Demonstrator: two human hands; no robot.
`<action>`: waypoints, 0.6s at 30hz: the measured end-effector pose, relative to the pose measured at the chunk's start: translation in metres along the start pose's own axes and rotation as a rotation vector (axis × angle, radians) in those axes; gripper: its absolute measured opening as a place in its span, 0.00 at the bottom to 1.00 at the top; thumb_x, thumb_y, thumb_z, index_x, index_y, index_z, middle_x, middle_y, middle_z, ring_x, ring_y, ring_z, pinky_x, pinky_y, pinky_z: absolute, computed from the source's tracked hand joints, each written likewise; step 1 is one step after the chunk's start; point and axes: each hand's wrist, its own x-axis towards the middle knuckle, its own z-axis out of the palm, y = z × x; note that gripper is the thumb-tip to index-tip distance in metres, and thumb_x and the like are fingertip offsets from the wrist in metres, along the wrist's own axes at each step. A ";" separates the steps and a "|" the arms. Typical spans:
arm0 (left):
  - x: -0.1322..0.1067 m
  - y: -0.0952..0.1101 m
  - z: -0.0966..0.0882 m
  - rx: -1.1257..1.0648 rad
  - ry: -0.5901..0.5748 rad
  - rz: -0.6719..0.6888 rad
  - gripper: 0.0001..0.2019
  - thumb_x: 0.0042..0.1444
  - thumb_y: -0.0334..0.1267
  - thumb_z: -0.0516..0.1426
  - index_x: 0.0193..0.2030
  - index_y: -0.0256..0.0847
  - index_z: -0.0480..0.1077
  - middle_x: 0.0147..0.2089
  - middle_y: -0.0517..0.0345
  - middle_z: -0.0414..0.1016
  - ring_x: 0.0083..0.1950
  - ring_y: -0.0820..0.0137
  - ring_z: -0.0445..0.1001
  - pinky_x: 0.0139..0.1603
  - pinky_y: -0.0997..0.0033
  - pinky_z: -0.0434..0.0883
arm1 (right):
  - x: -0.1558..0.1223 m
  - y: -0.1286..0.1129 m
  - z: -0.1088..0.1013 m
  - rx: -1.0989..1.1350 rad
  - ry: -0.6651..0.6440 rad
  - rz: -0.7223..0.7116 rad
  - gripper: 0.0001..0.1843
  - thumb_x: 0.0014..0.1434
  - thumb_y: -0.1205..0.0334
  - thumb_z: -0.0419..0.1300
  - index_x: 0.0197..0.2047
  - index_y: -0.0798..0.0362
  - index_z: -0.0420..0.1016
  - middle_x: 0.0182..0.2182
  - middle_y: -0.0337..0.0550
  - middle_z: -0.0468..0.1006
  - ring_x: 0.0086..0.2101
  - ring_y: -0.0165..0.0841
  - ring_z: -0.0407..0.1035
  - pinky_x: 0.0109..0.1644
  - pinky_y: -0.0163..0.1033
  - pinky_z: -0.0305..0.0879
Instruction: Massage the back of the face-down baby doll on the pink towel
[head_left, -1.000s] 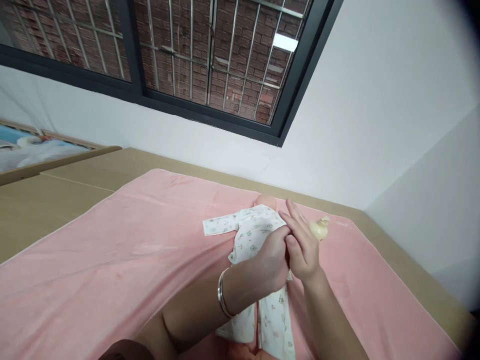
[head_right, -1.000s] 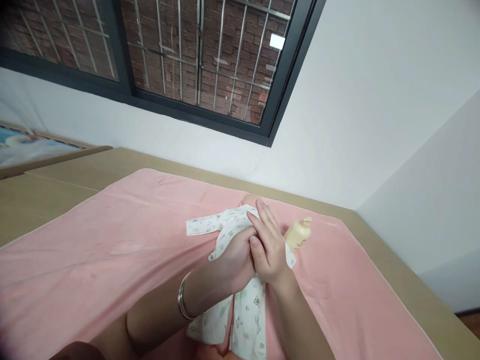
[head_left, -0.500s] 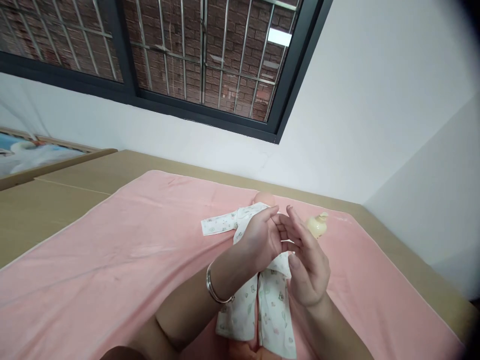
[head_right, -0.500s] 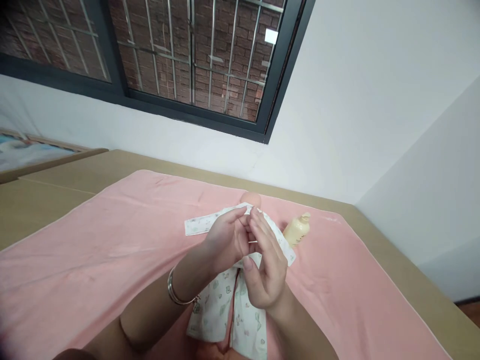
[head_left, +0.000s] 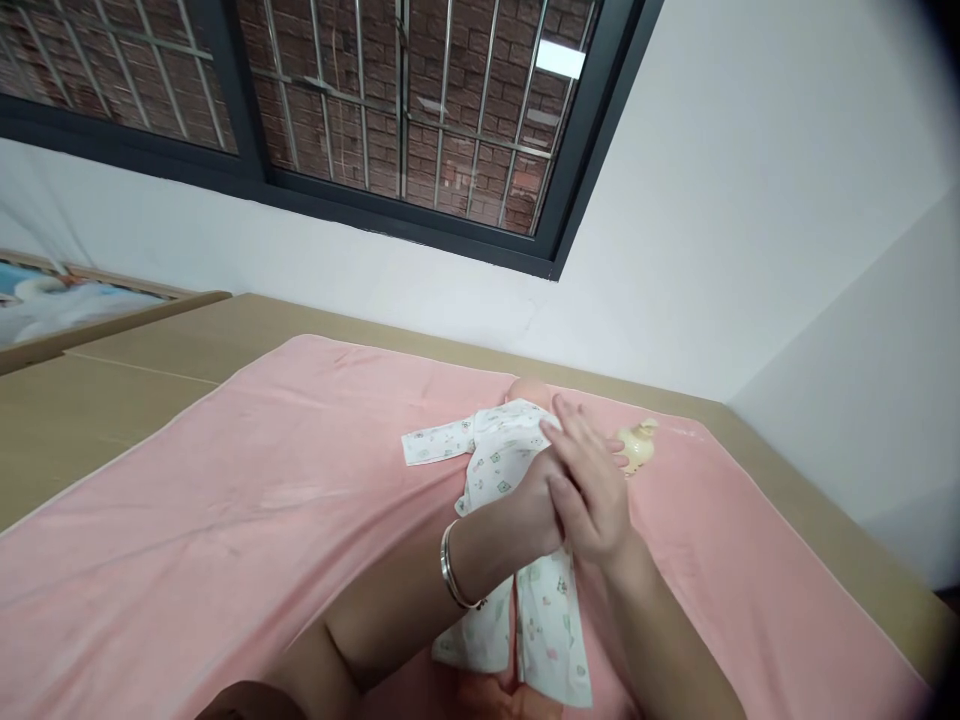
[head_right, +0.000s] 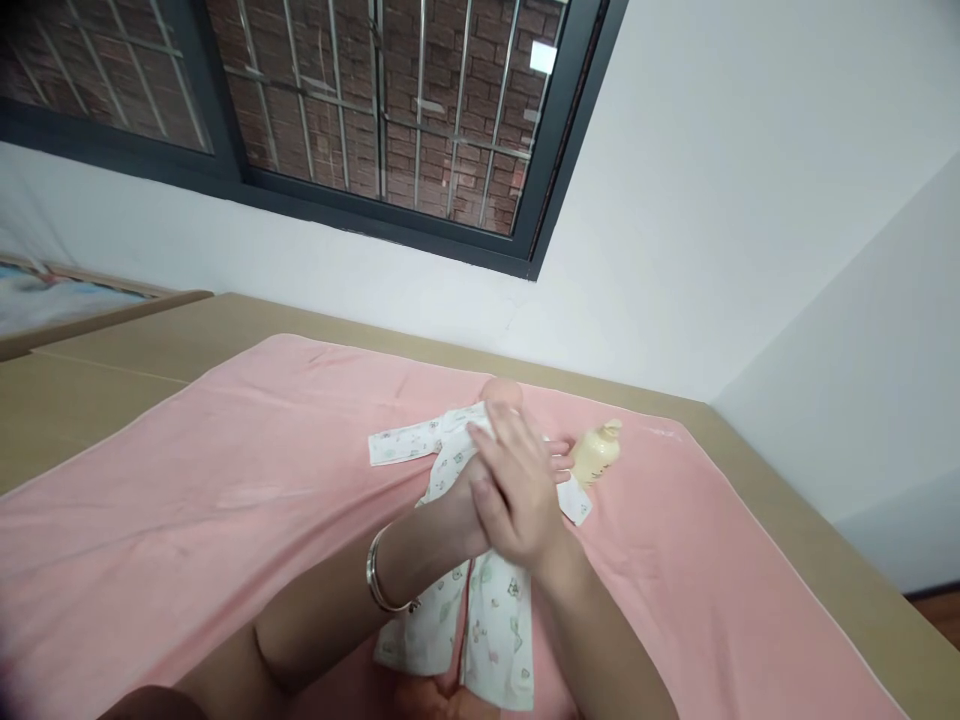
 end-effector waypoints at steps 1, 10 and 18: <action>0.000 0.001 0.005 -0.009 -0.009 -0.006 0.14 0.56 0.41 0.54 0.48 0.52 0.74 0.49 0.57 0.78 0.59 0.63 0.72 0.60 0.61 0.70 | 0.000 0.007 -0.002 -0.006 0.025 0.047 0.28 0.67 0.62 0.47 0.69 0.48 0.58 0.69 0.48 0.56 0.68 0.48 0.51 0.68 0.65 0.53; 0.010 0.049 0.003 -0.147 -0.055 -0.058 0.23 0.64 0.49 0.48 0.56 0.36 0.69 0.58 0.44 0.74 0.65 0.56 0.68 0.69 0.53 0.61 | -0.003 -0.022 0.015 -0.049 -0.047 0.159 0.34 0.69 0.56 0.45 0.74 0.48 0.40 0.72 0.47 0.47 0.70 0.48 0.42 0.71 0.68 0.43; 0.005 -0.005 -0.010 -0.021 0.066 0.226 0.28 0.63 0.42 0.49 0.70 0.60 0.51 0.74 0.72 0.52 0.77 0.71 0.37 0.76 0.62 0.48 | -0.002 -0.019 0.009 0.007 -0.106 0.021 0.32 0.69 0.56 0.44 0.74 0.44 0.43 0.73 0.43 0.44 0.70 0.48 0.42 0.70 0.69 0.40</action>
